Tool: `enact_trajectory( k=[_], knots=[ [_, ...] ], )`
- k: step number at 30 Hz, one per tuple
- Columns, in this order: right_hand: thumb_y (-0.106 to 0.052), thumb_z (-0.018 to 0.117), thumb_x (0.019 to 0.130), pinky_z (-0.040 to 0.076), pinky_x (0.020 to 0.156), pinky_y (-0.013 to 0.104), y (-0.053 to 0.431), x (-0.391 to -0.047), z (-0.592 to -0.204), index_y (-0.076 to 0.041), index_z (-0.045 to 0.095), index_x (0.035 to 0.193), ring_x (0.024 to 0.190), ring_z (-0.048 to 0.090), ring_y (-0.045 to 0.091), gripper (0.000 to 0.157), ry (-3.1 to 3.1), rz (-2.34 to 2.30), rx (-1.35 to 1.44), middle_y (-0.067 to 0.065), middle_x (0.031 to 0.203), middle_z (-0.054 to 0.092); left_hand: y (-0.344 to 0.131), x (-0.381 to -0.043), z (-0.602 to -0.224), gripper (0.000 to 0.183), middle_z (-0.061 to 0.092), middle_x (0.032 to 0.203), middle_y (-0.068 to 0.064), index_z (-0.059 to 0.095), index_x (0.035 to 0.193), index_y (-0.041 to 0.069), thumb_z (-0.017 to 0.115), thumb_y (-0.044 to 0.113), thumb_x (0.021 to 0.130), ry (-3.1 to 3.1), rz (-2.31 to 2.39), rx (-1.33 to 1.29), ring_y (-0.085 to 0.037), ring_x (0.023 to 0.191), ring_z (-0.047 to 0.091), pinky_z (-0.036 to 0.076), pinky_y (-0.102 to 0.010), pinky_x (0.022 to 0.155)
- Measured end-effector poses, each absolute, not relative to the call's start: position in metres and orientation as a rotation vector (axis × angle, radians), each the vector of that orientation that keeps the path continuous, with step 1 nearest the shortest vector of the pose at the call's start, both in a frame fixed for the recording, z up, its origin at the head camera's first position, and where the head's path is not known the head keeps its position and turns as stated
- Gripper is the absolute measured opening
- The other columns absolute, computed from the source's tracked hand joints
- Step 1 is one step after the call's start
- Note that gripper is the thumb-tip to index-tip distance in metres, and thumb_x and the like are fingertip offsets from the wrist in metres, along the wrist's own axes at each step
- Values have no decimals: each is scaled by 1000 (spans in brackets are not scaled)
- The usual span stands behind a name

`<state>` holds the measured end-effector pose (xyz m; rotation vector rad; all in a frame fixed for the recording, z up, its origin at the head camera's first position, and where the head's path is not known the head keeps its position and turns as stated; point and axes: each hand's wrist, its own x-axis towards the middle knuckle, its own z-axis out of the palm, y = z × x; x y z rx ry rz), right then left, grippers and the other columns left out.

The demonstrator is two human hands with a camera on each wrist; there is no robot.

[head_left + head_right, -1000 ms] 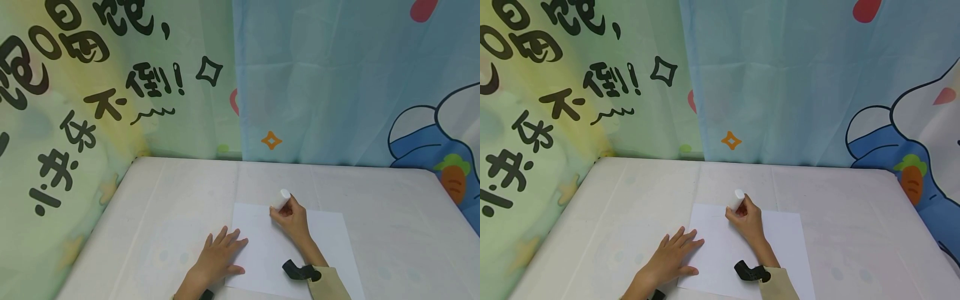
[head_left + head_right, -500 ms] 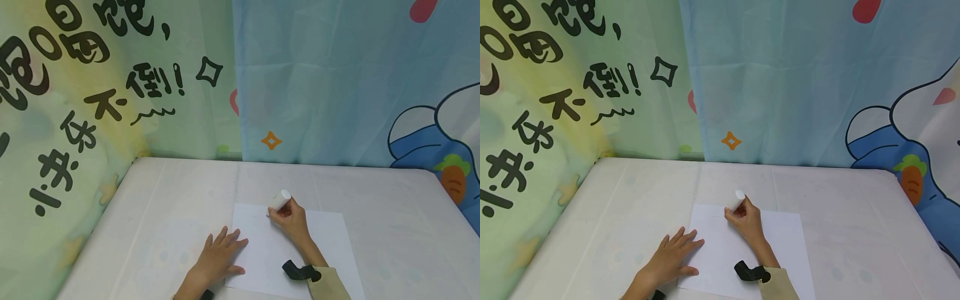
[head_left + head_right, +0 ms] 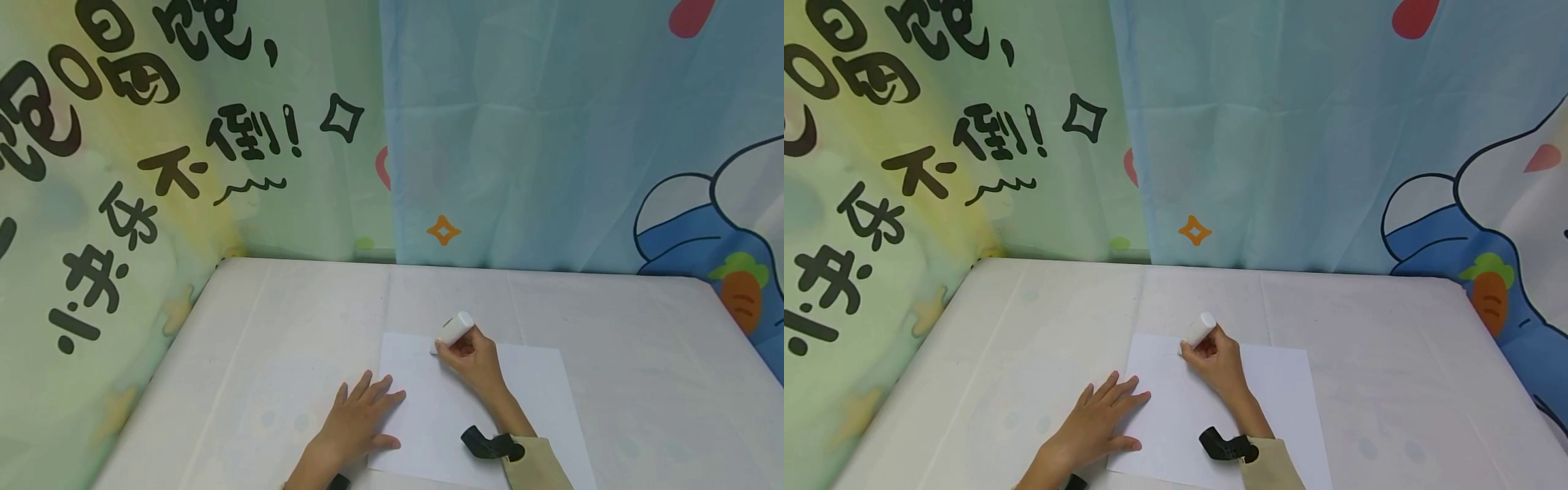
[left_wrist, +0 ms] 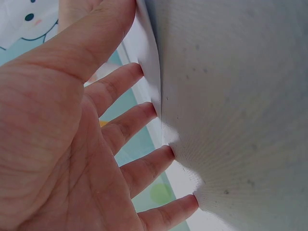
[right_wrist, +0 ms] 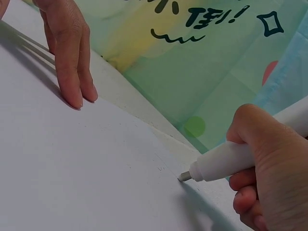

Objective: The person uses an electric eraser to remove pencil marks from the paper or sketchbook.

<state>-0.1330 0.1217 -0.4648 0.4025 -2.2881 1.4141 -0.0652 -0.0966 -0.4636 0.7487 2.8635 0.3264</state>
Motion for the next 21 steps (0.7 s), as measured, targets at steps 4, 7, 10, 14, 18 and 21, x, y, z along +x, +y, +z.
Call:
enact_trajectory(
  k=[4,7,10,14,18,21],
  knots=[
    [14,75,70,53,56,23,122,-134,-466,14,58,94,67,58,10,30,-2286,1414,417,23,81,67,-96,-65,-464,70,44,151,-5,50,141,24,71,49,79,2863,317,745,-35,141,36,36,-62,105],
    [14,75,70,54,57,23,122,-134,-467,14,59,96,68,59,11,31,-2287,1413,420,23,82,67,-96,-65,-464,70,44,151,-4,50,141,24,71,50,79,2864,315,747,-35,141,36,37,-62,105],
    [14,75,70,55,58,24,122,-135,-468,15,59,97,69,61,15,32,-2291,1411,422,24,83,67,-97,-65,-463,70,44,150,-4,50,141,24,70,50,79,2867,315,757,-36,141,36,37,-62,104],
    [14,75,70,54,58,24,122,-134,-468,15,59,98,69,60,13,32,-2292,1410,431,23,83,67,-97,-65,-462,70,44,150,-5,50,141,24,70,51,79,2869,313,769,-36,140,36,37,-63,104],
    [14,74,70,54,57,24,122,-135,-469,15,59,99,68,59,10,33,-2274,1419,457,23,83,67,-97,-65,-463,70,45,150,-5,50,141,24,69,52,79,2875,306,776,-36,140,37,38,-63,103],
    [15,74,69,54,56,26,122,-136,-471,15,59,99,68,59,8,33,-2254,1424,485,23,82,67,-97,-65,-463,70,45,150,-4,50,141,24,69,52,79,2875,308,775,-36,140,37,37,-63,103]
  ],
)
